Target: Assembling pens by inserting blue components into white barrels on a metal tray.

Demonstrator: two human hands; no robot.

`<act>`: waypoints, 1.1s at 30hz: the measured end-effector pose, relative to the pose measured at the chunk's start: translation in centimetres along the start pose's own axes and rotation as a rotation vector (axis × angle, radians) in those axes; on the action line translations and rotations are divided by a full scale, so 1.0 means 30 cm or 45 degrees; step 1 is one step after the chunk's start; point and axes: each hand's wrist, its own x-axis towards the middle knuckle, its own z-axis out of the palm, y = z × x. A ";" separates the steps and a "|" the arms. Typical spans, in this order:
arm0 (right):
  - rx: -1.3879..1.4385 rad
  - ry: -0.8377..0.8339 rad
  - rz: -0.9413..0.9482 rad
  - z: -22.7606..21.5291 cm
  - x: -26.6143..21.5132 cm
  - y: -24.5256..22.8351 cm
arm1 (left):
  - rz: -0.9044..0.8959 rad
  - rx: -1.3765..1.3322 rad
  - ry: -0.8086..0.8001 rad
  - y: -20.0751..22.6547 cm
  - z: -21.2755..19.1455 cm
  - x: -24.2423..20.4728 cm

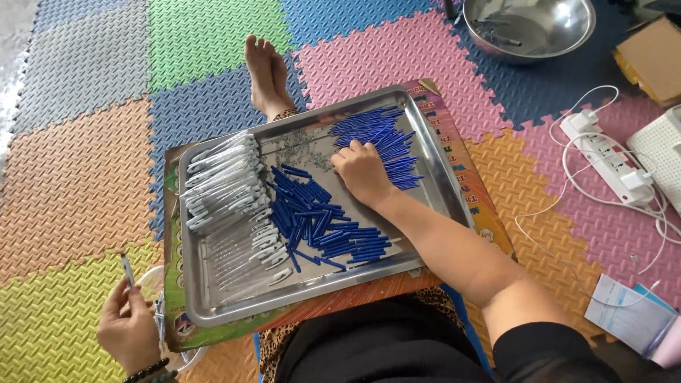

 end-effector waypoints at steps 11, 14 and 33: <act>0.052 -0.047 0.009 0.004 -0.007 -0.013 | 0.281 0.548 0.135 -0.161 0.028 0.052; 0.150 -0.026 -0.022 -0.007 -0.008 -0.017 | 0.439 0.268 0.125 0.062 0.093 -0.005; 0.577 -0.124 -0.076 -0.074 -0.012 -0.041 | 0.654 0.305 -0.573 0.508 0.353 -0.276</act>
